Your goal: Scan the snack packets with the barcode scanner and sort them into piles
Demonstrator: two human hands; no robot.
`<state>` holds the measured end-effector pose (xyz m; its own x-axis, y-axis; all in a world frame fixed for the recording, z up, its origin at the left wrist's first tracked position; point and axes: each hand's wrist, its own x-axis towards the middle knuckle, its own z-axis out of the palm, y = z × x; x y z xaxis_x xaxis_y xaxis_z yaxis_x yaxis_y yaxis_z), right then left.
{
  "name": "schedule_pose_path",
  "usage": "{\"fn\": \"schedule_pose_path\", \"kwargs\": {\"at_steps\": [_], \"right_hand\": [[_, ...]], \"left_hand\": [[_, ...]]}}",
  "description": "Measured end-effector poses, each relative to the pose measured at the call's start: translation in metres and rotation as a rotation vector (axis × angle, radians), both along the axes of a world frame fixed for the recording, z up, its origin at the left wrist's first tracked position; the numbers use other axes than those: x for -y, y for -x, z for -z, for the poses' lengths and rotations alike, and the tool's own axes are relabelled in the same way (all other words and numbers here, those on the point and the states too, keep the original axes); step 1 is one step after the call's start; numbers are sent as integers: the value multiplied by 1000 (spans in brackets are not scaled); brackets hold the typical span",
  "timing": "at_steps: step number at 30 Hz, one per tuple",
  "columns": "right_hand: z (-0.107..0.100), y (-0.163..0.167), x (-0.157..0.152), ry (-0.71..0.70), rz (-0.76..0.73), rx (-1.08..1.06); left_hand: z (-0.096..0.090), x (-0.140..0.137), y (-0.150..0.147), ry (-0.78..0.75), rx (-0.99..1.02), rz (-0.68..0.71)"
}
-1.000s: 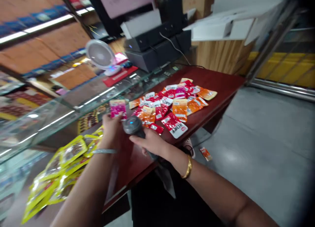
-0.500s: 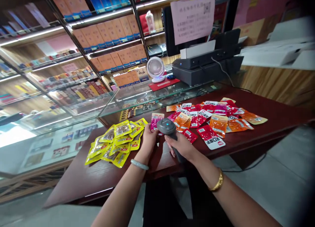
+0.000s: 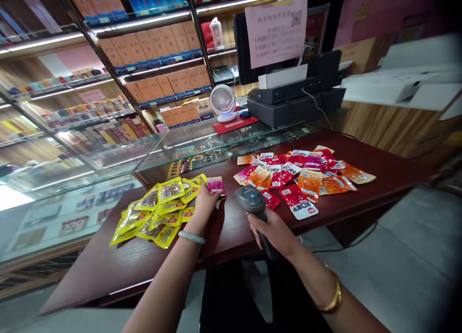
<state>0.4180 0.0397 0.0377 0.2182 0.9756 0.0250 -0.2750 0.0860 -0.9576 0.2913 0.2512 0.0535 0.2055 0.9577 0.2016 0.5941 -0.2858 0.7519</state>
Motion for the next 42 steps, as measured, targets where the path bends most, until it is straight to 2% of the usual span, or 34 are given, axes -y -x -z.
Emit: {"fn": "schedule_pose_path", "kwargs": {"at_steps": [2, 4, 9, 12, 14, 17, 23, 30, 35, 37, 40, 42], "right_hand": [[4, -9, 6, 3, 20, -24], [6, -17, 10, 20, 48, -58], [5, -26, 17, 56, 123, -126], [5, -29, 21, 71, 140, -123], [5, -32, 24, 70, 140, -117], [2, -36, 27, 65, 153, -115], [-5, -35, 22, 51, 149, -107], [-16, -21, 7, 42, 59, -109], [-13, -17, 10, 38, 13, -60], [-9, -18, 16, 45, 7, -24], [-4, -22, 27, 59, 42, 6], [-2, -25, 33, 64, 85, -4]], "left_hand": [[-3, 7, -8, -239, -307, -60], [-5, 17, -23, -375, -469, -46], [-4, 31, -81, -291, -656, 263], [-3, 31, -105, -250, -722, 289], [-3, 31, -109, -223, -707, 266], [-3, 33, -102, -136, -590, 264], [-2, 49, -68, 27, -329, 259], [-4, 67, -38, 82, -269, 217], [-2, 56, -11, 130, -267, 81], [-4, 51, -1, 81, -340, -19], [-10, 58, 3, -144, -474, -155], [-12, 73, -5, -219, -519, -98]]}}
